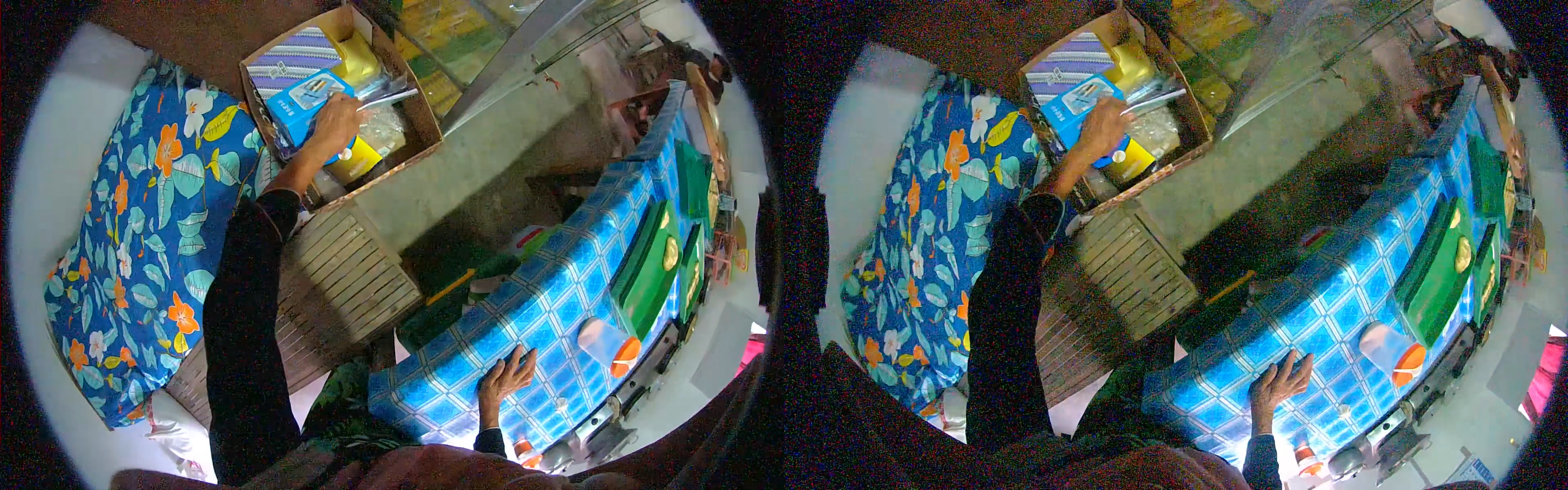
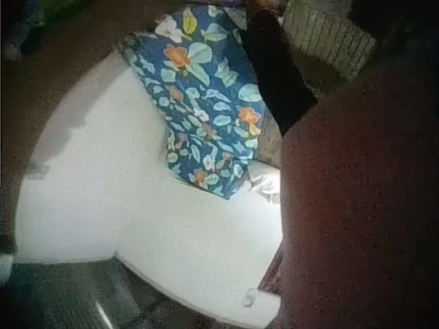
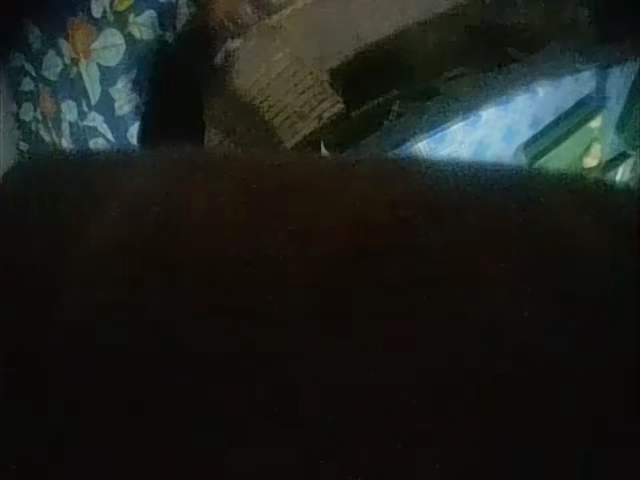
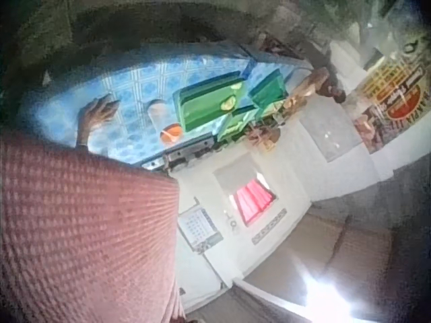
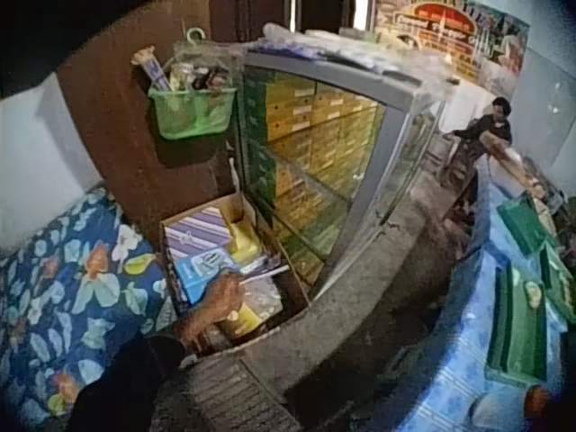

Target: The person rolls pieces of dough into small balls by hand, arranges them in rows on a green tray, and then retrieves a plastic glove from a box to put on their hand.

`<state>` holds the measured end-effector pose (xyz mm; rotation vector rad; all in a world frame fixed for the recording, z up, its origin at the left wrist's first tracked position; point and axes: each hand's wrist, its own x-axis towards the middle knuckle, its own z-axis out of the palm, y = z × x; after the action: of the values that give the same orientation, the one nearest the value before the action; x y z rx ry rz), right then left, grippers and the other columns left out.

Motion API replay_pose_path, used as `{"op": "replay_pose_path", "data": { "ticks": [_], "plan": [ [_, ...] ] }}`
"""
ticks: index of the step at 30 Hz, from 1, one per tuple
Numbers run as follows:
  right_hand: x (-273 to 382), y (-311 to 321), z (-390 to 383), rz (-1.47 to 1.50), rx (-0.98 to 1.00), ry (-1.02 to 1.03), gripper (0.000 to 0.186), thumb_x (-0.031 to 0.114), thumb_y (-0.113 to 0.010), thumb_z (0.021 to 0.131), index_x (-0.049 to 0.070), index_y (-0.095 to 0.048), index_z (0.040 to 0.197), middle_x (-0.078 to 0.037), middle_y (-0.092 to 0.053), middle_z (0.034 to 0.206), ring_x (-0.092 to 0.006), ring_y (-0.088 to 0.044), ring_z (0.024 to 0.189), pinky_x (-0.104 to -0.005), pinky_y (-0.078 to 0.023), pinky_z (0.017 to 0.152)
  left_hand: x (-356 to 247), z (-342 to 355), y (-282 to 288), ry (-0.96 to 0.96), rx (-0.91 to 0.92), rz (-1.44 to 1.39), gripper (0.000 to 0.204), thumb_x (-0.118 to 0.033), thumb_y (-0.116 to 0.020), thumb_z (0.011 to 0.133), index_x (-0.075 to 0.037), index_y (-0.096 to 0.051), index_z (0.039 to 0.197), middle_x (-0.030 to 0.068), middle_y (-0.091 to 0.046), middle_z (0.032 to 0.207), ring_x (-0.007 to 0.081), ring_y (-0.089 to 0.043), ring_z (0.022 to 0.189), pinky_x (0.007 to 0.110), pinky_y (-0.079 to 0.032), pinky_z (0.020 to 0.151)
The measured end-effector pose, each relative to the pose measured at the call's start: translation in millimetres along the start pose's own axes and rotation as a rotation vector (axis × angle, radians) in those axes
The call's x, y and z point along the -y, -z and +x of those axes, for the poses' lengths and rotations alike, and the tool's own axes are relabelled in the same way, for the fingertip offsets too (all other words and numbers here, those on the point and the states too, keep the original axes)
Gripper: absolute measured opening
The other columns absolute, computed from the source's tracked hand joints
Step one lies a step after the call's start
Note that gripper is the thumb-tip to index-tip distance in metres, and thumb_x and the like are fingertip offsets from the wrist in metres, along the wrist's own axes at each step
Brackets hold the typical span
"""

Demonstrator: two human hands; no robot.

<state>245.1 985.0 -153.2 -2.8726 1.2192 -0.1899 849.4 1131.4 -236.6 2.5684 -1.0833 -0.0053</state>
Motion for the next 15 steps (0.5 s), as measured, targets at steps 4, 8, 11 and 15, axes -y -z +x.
{"op": "replay_pose_path", "data": {
  "ticks": [4, 8, 11, 15],
  "plan": [
    [0, 0, -3, 0.020, -0.014, -0.011, 0.051, 0.041, -0.037, 0.102, 0.008, -0.051, 0.139, -0.024, -0.032, 0.152, -0.0392, -0.034, 0.135, -0.0548, -0.025, 0.108, -13, -7, 5, 0.014, -0.147, 0.219, 0.044, -0.039, -0.060, 0.090, 0.004, -0.068, 0.098, 0.0267, -0.064, 0.100, 0.0397, -0.060, 0.100, 0.046, -0.050, 0.087],
    [-3, -2, -8, -0.042, 0.034, -0.043, 0.051, 0.041, -0.037, 0.102, 0.009, -0.051, 0.140, -0.023, -0.031, 0.153, -0.0396, -0.034, 0.135, -0.0555, -0.025, 0.108, -5, -3, 13, 0.550, 0.318, 0.013, 0.078, -0.067, -0.070, 0.073, 0.004, -0.067, 0.106, 0.0272, -0.068, 0.082, 0.0424, -0.069, 0.079, 0.046, -0.056, 0.069],
    [-1, -2, -5, -0.002, 0.007, -0.034, 0.051, 0.041, -0.037, 0.102, 0.008, -0.051, 0.140, -0.023, -0.031, 0.152, -0.0400, -0.035, 0.134, -0.0557, -0.025, 0.107, -3, -29, -17, 1.016, 0.460, -1.085, 0.081, -0.069, -0.070, 0.072, 0.005, -0.067, 0.105, 0.0316, -0.067, 0.091, 0.0398, -0.070, 0.082, 0.046, -0.056, 0.070],
    [0, -3, -1, 0.003, -0.014, 0.006, 0.051, 0.040, -0.037, 0.103, 0.008, -0.051, 0.139, -0.023, -0.031, 0.152, -0.0402, -0.035, 0.134, -0.0555, -0.026, 0.107, 3, -40, -76, 0.589, 0.515, -0.450, 0.075, -0.061, -0.070, 0.075, 0.001, -0.063, 0.115, 0.0282, -0.063, 0.116, 0.0421, -0.066, 0.098, 0.048, -0.052, 0.087]
  ]
}}
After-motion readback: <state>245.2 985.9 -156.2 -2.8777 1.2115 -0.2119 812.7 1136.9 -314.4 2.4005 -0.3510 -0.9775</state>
